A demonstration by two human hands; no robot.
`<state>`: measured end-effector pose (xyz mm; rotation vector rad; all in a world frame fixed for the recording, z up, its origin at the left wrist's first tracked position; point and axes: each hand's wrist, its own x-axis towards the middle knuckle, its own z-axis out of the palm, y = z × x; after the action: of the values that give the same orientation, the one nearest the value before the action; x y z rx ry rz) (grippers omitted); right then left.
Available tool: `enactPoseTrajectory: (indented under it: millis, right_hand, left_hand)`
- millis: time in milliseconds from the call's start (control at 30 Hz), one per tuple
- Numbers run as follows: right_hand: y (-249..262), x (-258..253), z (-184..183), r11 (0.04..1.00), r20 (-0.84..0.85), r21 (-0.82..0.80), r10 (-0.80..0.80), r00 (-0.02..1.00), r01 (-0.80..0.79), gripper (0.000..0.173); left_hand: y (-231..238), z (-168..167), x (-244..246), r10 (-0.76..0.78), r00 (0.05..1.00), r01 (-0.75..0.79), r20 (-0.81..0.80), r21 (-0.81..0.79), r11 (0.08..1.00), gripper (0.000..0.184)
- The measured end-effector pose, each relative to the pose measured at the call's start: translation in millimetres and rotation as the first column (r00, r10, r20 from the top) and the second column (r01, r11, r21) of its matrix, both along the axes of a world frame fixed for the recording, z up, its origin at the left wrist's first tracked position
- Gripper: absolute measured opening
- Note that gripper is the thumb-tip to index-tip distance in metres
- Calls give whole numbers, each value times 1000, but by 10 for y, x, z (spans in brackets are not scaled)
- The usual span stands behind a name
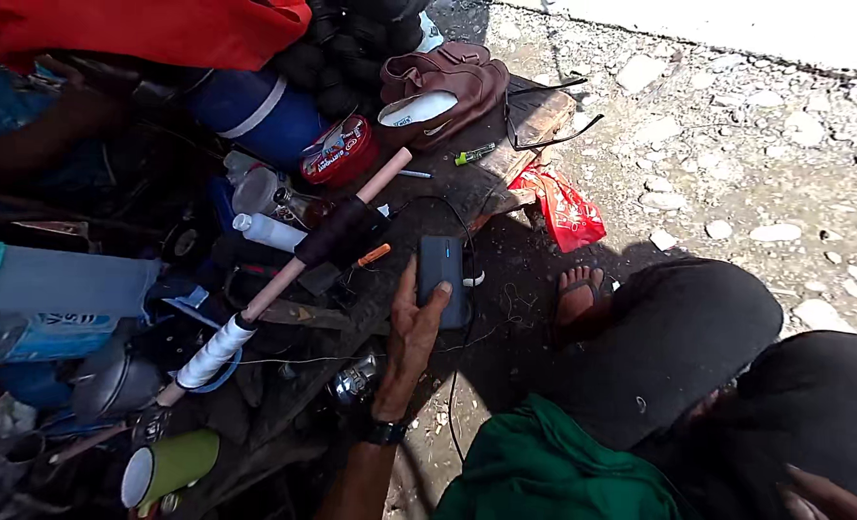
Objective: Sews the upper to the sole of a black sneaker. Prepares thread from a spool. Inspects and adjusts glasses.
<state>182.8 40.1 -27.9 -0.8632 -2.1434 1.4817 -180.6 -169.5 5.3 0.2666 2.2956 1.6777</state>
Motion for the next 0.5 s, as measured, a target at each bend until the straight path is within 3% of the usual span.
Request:
enactPoseTrajectory:
  millis: [167,300,500]
  right_hand:
    - [-8,-2,-72,1000,44,-13,14,999,-14,26]
    - [-13,50,-128,1000,83,-17,12,996,-10,27]
    - [-37,79,-185,1000,90,-16,16,996,-14,27]
  left_hand:
    - [-44,319,-39,-163,975,153,-154,-76,985,55]
    - [-258,753,-200,-187,931,185,-314,-36,982,50]
    - [-448,1414,-606,-146,789,174,-597,-10,985,52]
